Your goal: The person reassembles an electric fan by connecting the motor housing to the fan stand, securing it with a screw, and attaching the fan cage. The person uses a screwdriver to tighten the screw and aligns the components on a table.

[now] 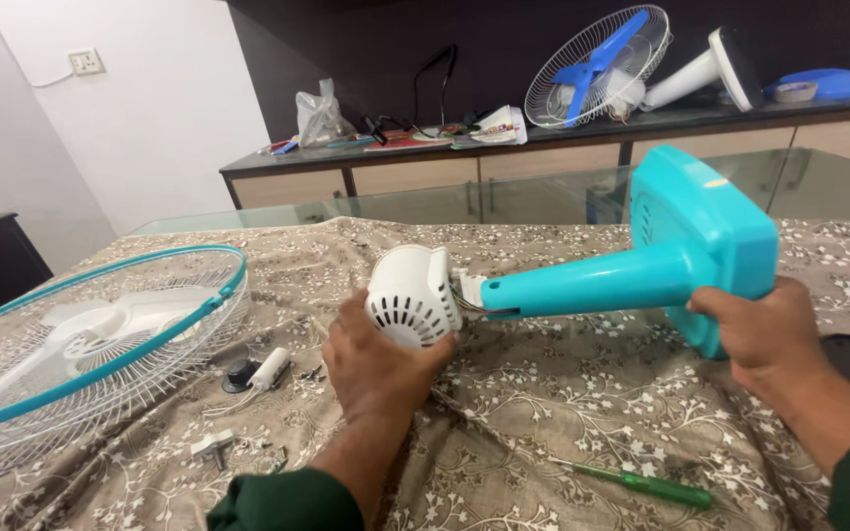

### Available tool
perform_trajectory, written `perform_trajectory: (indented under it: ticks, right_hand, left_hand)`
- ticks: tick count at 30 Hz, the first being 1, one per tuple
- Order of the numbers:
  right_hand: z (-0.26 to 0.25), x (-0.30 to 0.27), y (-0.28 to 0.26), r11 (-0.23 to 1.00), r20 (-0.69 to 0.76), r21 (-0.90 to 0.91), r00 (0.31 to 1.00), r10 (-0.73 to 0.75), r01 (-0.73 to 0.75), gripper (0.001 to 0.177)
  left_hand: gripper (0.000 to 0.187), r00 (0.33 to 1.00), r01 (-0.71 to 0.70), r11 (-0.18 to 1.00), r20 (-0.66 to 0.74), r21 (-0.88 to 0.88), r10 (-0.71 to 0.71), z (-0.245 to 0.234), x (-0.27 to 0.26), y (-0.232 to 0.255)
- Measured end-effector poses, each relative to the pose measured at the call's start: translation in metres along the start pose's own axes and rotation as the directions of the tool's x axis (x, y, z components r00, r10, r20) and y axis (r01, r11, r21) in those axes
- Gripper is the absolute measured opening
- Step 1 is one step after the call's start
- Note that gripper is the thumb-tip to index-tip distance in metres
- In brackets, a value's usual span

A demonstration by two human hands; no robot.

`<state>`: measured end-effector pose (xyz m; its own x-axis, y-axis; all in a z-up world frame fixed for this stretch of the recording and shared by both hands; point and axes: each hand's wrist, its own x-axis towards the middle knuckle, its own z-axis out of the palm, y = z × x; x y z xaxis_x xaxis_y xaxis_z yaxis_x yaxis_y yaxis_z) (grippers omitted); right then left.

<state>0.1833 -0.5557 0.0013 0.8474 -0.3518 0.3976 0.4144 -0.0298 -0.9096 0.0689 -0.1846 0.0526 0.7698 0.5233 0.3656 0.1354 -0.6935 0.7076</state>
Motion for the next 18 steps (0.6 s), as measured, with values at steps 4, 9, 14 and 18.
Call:
perform_trajectory:
  ticks: [4, 9, 14, 18]
  right_hand:
    - [-0.017, 0.001, 0.004, 0.999, 0.025, -0.025, 1.0, -0.02, 0.02, 0.037]
    - [-0.029, -0.007, 0.004, 1.0, 0.071, 0.011, 0.997, 0.027, -0.028, 0.042]
    - [-0.026, -0.01, 0.0, 0.931, -0.004, 0.312, 0.98, -0.201, 0.192, 0.03]
    - [-0.018, -0.014, -0.01, 0.818, -0.178, -0.167, 0.799, -0.575, 0.551, 0.019]
  left_hand:
    - [0.114, 0.999, 0.003, 1.0, 0.045, 0.002, -0.003, 0.0, -0.013, 0.004]
    - [0.123, 0.989, -0.051, 0.997, 0.141, 0.062, 0.041, -0.002, -0.011, -0.006]
    - [0.07, 0.984, -0.102, 0.993, 0.143, -0.052, 0.109, -0.014, 0.003, -0.044]
    - [0.04, 0.999, -0.036, 0.999, 0.026, -0.01, 0.036, -0.035, 0.031, -0.075]
